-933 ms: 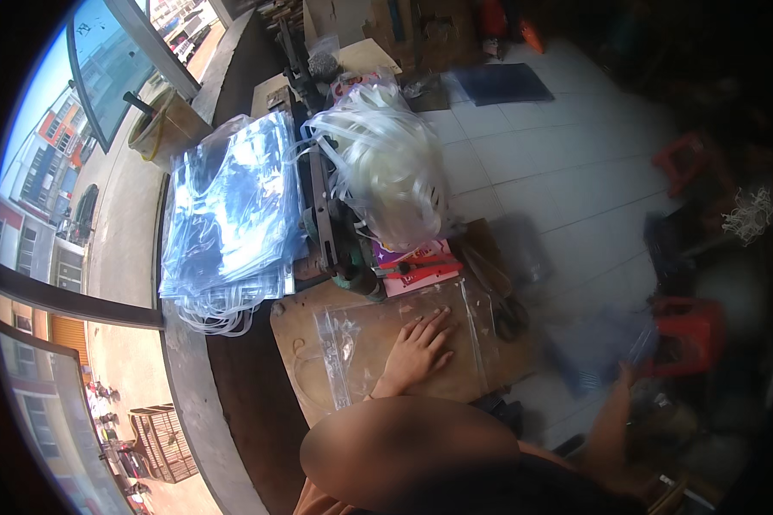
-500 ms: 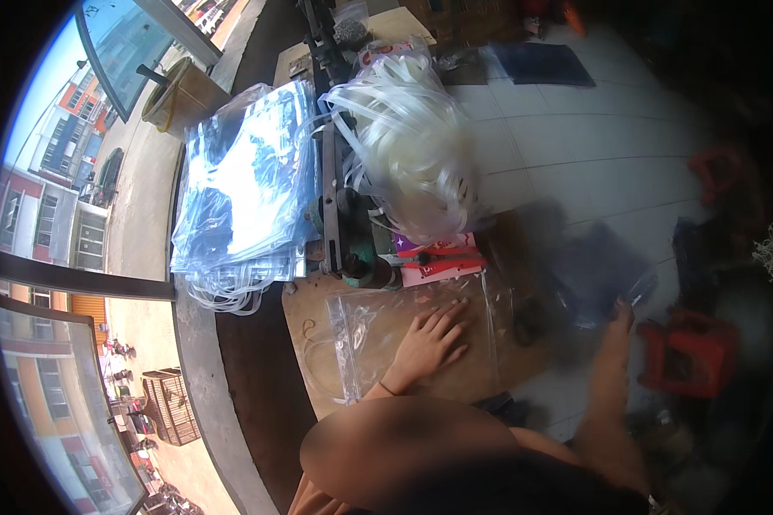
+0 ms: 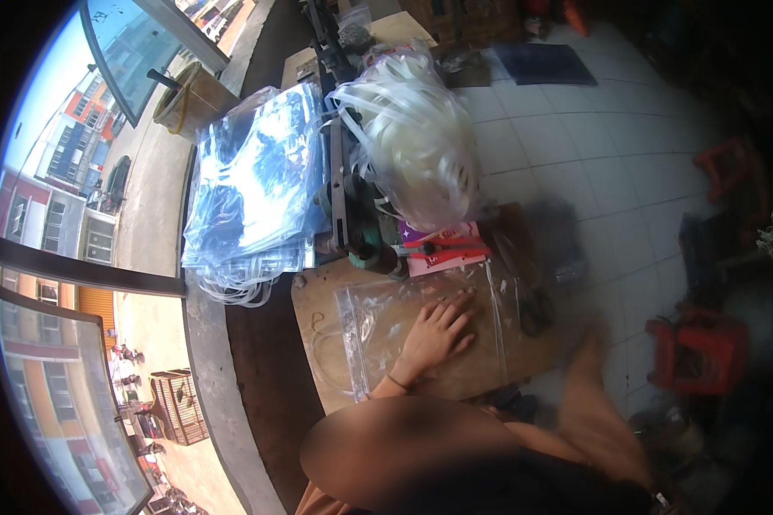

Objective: The person trims plastic handles with scissors and organizes them with clear plastic bags on a workbench.

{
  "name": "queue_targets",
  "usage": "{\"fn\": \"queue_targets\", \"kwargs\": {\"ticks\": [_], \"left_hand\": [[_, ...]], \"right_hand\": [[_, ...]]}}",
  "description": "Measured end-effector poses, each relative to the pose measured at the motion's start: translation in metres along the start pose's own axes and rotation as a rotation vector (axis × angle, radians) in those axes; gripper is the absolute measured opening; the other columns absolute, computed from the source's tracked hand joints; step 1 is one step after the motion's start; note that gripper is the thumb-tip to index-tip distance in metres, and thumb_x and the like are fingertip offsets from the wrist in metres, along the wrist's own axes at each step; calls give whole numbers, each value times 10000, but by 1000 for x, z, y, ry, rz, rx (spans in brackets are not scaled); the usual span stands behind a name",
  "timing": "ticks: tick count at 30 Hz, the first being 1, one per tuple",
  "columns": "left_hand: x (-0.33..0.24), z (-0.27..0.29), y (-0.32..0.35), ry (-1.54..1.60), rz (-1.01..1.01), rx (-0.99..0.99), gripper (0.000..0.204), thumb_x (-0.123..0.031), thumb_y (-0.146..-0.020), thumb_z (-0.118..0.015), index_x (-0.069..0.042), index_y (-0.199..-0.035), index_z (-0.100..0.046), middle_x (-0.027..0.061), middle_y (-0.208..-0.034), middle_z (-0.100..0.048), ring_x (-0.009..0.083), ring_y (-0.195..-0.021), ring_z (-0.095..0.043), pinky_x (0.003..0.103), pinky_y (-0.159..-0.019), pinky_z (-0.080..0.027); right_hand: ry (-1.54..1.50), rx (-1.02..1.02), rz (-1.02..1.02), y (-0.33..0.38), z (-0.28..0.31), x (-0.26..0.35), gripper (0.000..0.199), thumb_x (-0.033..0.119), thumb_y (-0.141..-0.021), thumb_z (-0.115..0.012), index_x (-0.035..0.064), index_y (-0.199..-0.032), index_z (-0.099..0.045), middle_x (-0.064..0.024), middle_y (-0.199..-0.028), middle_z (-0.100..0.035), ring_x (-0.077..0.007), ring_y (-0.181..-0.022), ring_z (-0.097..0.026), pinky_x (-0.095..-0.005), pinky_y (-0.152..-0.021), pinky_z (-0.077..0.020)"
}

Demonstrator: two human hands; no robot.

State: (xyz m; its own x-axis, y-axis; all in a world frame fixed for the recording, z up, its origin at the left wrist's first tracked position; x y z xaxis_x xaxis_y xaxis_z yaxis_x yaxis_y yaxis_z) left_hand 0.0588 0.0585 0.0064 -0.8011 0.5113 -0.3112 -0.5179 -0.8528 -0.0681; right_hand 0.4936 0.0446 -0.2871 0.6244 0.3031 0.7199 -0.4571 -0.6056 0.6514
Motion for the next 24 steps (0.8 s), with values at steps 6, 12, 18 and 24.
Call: {"fn": "queue_targets", "kwargs": {"ticks": [6,12,18,24], "left_hand": [[-4,14,0,38,-34,-86,452,-364,-847,-518,-154,-1244,-469,82,-1366,-382,239,-1186,-414,382,-982,-310],[-1,8,4,44,-9,-118,447,-347,-849,-520,-161,-1252,-464,61,-1386,-363,206,-1256,-360,378,-1026,-273],[3,16,14,12,45,-194,418,-333,-830,-549,-161,-1206,-488,52,-1399,-349,178,-1263,-352,373,-1030,-281],[6,15,15,78,101,-210,441,-305,-815,-575,-174,-1225,-477,41,-1368,-384,186,-1248,-371,375,-1035,-275]], "right_hand": [[181,-94,-105,49,53,-50,304,106,-809,-610,1,-1087,-548,-103,-996,-593,-221,-904,-558,-357,-833,-436],[433,-101,-76,81,55,-60,288,104,-817,-602,-1,-1080,-549,-104,-992,-598,-223,-900,-564,-357,-827,-442],[877,-117,667,190,-98,44,229,79,-855,-545,-3,-1069,-542,-105,-953,-614,-287,-913,-571,-396,-829,-446],[1157,203,1473,363,-254,70,260,114,-832,-568,18,-1072,-542,-156,-1107,-528,-342,-1125,-430,-475,-935,-339]]}}
Point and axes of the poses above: each hand's wrist, its own y-axis away from the middle knuckle, its own z-axis out of the back of the hand, x = y × z, the point moved 10 cm from there along -y, towards the middle knuckle
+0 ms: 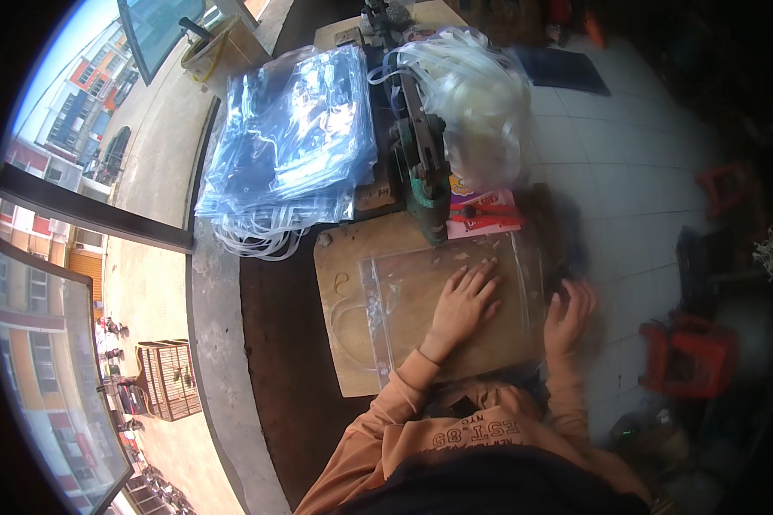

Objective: The person trims plastic handles with scissors and organizes them with clear plastic bags on a workbench.

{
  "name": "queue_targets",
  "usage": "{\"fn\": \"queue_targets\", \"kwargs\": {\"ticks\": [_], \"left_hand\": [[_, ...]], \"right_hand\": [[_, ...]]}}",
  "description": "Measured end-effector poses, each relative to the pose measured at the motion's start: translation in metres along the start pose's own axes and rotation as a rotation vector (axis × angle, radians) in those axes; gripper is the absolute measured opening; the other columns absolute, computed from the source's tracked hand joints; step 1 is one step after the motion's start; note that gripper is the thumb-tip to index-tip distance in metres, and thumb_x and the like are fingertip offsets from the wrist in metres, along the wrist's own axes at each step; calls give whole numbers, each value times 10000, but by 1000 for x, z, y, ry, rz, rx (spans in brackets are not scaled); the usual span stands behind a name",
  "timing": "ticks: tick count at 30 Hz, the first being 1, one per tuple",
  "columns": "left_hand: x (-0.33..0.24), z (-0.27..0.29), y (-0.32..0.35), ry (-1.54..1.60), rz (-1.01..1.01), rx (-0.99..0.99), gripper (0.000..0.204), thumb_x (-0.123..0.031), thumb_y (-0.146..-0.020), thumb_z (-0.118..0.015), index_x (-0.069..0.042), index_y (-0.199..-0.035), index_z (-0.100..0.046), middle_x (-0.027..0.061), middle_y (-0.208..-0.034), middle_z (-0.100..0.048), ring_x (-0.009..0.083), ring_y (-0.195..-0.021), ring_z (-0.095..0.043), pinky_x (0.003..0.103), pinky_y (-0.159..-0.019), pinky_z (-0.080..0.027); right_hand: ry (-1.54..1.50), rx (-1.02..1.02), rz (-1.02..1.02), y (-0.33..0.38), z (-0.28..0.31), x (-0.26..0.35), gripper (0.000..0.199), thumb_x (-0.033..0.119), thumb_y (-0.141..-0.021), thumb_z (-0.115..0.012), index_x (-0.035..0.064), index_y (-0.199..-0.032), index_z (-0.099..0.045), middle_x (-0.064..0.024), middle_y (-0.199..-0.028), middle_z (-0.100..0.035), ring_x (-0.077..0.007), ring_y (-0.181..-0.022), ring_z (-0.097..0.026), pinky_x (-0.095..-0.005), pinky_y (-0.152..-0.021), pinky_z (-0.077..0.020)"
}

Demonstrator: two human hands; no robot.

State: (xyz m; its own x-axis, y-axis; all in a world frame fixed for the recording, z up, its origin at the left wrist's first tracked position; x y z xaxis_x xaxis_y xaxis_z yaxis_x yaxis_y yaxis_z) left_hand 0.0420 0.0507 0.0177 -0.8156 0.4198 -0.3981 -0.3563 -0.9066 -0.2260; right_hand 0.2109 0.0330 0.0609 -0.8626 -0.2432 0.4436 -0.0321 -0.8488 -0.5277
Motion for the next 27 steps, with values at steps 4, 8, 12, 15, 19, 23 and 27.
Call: {"fn": "queue_targets", "kwargs": {"ticks": [4,8,12,15,19,23,27], "left_hand": [[7,4,2,84,6,2,424,-274,-807,-591,-148,-1201,-496,59,-1340,-410,226,-1227,-400,381,-1008,-318],[33,43,11,313,110,93,310,-205,-810,-611,-110,-1103,-570,84,-1206,-520,284,-1114,-498,389,-908,-411],[81,177,0,86,176,-467,293,-72,-778,-640,-74,-1067,-587,106,-1072,-569,294,-990,-548,371,-821,-448],[126,226,-14,-187,244,-668,379,-130,-791,-640,-42,-1143,-533,130,-1103,-537,303,-1021,-509,392,-839,-420],[167,223,-46,-435,267,-543,399,-263,-835,-598,-8,-1137,-542,177,-1142,-547,332,-1029,-535,405,-822,-444],[183,231,-53,-291,342,-568,277,-257,-864,-558,-32,-1015,-620,155,-936,-634,336,-791,-616,387,-671,-491],[193,263,-39,-305,408,-807,204,-187,-902,-506,-39,-892,-645,156,-779,-640,336,-642,-609,383,-540,-454]], "right_hand": [[48,427,154,21,-63,56,600,446,-854,-494,101,-1334,-391,-181,-1437,-238,-359,-1326,-220,-555,-1036,-194],[128,589,141,37,-93,48,682,512,-843,-456,150,-1400,-298,-179,-1470,-170,-333,-1358,-162,-563,-1058,-116],[105,569,148,35,-91,54,692,504,-825,-490,159,-1396,-307,-180,-1465,-183,-329,-1354,-174,-559,-1061,-109],[94,559,148,36,-92,53,695,498,-816,-506,162,-1393,-314,-184,-1460,-194,-332,-1349,-186,-557,-1062,-111],[103,562,153,35,-90,55,695,489,-806,-526,159,-1384,-327,-186,-1455,-207,-333,-1343,-200,-556,-1061,-114],[90,557,146,34,-89,54,696,482,-798,-542,155,-1378,-339,-183,-1453,-214,-333,-1340,-209,-557,-1058,-120],[78,555,137,33,-86,51,691,480,-799,-542,157,-1376,-343,-180,-1453,-216,-331,-1340,-209,-556,-1056,-125]]}}
Point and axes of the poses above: each hand's wrist, its own y-axis away from the middle knuckle, its own z-axis out of the back of the hand, x = y × z, the point moved 10 cm from there along -y, towards the middle knuckle
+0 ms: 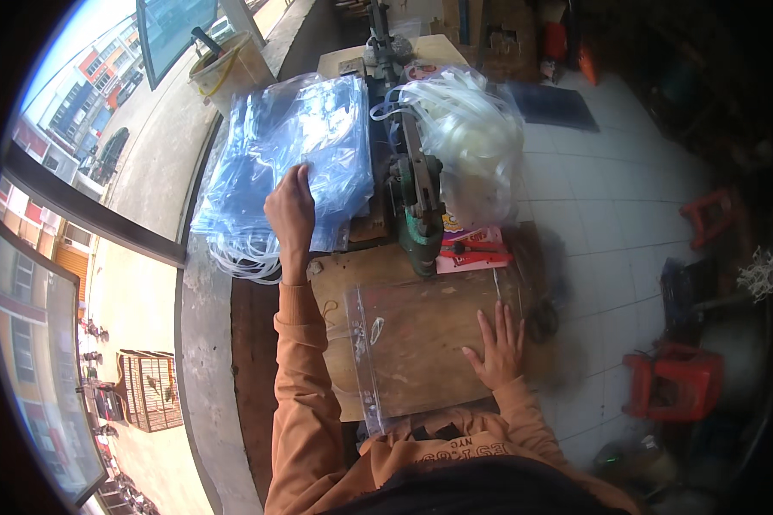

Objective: The person trims plastic handles with scissors and organizes them with clear plastic bags on a workbench.

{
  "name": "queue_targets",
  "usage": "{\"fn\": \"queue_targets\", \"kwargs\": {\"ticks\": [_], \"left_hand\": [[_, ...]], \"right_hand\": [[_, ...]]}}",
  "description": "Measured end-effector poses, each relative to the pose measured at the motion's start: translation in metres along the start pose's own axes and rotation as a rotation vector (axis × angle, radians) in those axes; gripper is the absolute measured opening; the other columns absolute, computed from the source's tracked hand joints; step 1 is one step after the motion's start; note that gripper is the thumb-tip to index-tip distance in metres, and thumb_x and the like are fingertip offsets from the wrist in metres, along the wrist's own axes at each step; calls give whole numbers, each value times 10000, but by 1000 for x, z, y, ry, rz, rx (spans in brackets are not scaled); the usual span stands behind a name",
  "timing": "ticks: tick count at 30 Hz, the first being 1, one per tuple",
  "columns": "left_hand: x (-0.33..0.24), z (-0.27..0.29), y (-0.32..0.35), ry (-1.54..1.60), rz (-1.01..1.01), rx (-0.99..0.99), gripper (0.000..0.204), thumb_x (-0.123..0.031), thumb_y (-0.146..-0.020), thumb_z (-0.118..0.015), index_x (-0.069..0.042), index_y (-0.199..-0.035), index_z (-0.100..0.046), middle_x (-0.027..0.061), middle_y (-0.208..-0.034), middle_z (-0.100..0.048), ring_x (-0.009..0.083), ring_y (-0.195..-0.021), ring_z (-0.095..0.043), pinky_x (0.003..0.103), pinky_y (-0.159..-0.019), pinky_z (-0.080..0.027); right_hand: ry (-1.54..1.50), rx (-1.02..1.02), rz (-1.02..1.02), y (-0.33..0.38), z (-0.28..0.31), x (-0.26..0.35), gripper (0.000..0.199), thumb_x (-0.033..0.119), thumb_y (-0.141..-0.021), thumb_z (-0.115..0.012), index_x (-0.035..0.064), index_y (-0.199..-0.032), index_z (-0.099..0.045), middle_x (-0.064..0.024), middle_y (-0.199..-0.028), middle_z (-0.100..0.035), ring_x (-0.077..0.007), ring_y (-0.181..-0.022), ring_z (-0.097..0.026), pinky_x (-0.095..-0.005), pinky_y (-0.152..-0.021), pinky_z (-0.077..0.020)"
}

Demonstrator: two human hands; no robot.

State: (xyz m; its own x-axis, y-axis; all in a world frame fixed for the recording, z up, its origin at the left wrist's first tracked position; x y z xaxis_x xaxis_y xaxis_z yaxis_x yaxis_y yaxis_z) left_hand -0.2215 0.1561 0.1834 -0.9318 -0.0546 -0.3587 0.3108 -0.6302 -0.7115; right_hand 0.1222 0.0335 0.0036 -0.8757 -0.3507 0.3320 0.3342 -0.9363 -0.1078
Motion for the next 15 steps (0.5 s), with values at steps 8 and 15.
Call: {"fn": "queue_targets", "kwargs": {"ticks": [8,15], "left_hand": [[-4,114,31,388,192,-522,187,-93,-917,-508,39,-885,-637,88,-815,-673,142,-714,-631,268,-675,-498],[-21,38,55,361,57,23,139,-117,-778,-682,-16,-851,-622,86,-792,-646,213,-691,-621,296,-623,-461]], "right_hand": [[-4,6,2,0,-2,-1,706,461,-798,-558,153,-1386,-317,-177,-1460,-196,-333,-1347,-187,-570,-1056,-106],[-55,63,-6,-5,2,8,706,393,-788,-610,129,-1376,-321,-188,-1464,-163,-353,-1348,-166,-594,-1046,-106]]}}
Point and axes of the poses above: each hand's wrist, its own y-axis away from the middle knuckle, its own z-axis out of the back of the hand, x = y × z, the point moved 10 cm from there along -y, towards the middle knuckle
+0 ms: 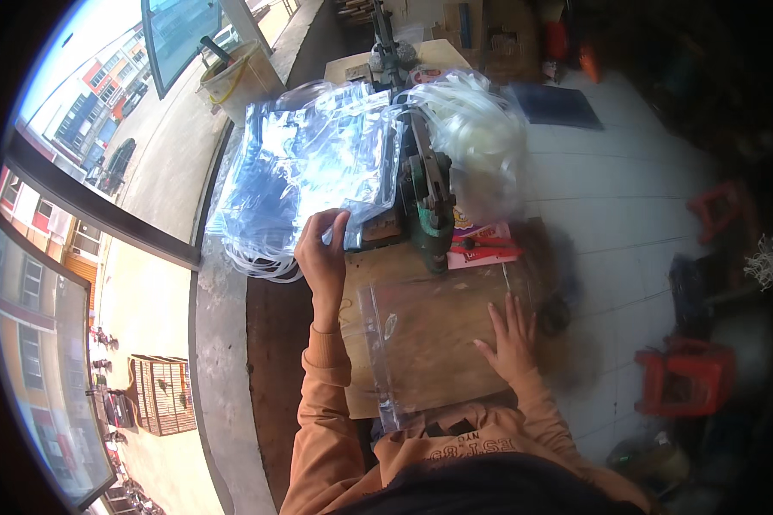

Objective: The person trims plastic handles with scissors and organizes them with clear plastic bags on a workbench.

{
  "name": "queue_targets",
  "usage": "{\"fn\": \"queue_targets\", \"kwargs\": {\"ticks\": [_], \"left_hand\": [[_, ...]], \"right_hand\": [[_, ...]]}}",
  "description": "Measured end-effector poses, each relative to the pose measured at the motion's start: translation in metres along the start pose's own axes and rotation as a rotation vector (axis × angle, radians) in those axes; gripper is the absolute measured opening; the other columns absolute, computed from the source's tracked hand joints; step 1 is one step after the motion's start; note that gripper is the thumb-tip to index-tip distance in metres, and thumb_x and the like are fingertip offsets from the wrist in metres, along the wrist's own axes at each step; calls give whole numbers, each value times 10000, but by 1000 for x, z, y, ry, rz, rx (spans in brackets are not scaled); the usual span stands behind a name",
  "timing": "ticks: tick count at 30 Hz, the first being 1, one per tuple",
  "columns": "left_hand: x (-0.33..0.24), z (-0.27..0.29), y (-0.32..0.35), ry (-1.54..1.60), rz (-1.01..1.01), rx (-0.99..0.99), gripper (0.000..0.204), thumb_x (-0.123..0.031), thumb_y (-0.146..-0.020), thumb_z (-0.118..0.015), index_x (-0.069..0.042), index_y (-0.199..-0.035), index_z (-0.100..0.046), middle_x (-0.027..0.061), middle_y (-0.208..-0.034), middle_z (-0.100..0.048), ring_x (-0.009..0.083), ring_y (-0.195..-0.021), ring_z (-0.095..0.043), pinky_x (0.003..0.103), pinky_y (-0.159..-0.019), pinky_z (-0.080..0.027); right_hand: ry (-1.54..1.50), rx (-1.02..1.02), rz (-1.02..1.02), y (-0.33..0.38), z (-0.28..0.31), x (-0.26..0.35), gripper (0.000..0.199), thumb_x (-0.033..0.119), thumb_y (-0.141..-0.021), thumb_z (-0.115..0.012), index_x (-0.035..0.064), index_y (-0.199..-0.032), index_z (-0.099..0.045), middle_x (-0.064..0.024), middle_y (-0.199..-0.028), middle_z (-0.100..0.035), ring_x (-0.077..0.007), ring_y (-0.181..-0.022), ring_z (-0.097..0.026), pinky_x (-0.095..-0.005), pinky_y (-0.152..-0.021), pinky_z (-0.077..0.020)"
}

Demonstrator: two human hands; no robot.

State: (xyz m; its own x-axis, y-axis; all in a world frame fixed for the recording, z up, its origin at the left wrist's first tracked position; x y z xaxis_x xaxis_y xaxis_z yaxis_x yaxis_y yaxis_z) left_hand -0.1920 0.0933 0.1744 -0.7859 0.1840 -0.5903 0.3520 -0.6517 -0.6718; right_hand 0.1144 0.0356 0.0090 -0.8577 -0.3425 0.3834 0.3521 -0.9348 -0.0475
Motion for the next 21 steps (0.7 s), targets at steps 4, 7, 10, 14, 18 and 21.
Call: {"fn": "queue_targets", "kwargs": {"ticks": [4,7,10,14,18,21], "left_hand": [[-24,-13,-1,11,-100,399,347,-216,-685,-746,-40,-948,-603,76,-887,-619,259,-850,-591,364,-779,-427],[-19,-6,-3,25,-198,503,405,-231,-718,-718,-54,-1060,-589,104,-982,-597,274,-914,-574,372,-820,-418],[-4,0,-5,-128,-171,463,417,-171,-732,-706,-57,-1113,-579,129,-992,-588,278,-919,-583,355,-785,-455],[12,5,-5,-315,-254,357,260,-158,-770,-670,-69,-1008,-613,86,-854,-564,255,-780,-569,364,-645,-464],[-3,26,-9,-344,-285,-5,80,-82,-785,-644,-48,-856,-633,61,-736,-548,223,-626,-550,338,-532,-434],[-50,69,11,-388,-279,-324,133,-3,-734,-670,-78,-845,-670,38,-663,-486,168,-533,-467,302,-471,-381]], "right_hand": [[-9,-7,-19,1,4,1,651,333,-777,-639,124,-1335,-377,-198,-1451,-173,-366,-1337,-179,-616,-1023,-158],[-68,-54,-10,5,8,2,568,282,-766,-658,106,-1266,-453,-204,-1432,-201,-374,-1305,-239,-624,-1007,-193],[-159,-115,29,9,8,1,481,241,-762,-663,85,-1192,-513,-202,-1403,-249,-378,-1259,-306,-623,-998,-214],[-230,-151,101,1,21,24,420,210,-770,-655,71,-1148,-536,-195,-1352,-325,-376,-1221,-355,-577,-1000,-249],[-291,-193,208,-4,50,48,407,197,-767,-664,75,-1136,-544,-201,-1302,-387,-358,-1161,-430,-468,-962,-360],[-507,-27,282,-4,66,74,458,229,-787,-669,48,-1181,-519,-204,-1306,-394,-340,-1135,-480,-389,-912,-431]]}}
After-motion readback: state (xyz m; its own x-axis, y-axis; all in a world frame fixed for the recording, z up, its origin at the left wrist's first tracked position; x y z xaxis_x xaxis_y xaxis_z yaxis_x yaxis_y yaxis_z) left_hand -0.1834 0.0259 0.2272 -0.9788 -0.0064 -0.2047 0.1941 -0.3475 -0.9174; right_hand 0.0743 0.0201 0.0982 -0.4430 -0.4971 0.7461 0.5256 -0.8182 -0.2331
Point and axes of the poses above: each hand's wrist, its own y-axis away from the middle knuckle, its own z-axis out of the back of the hand, x = y × z, the point moved 10 cm from there along -y, towards the middle knuckle
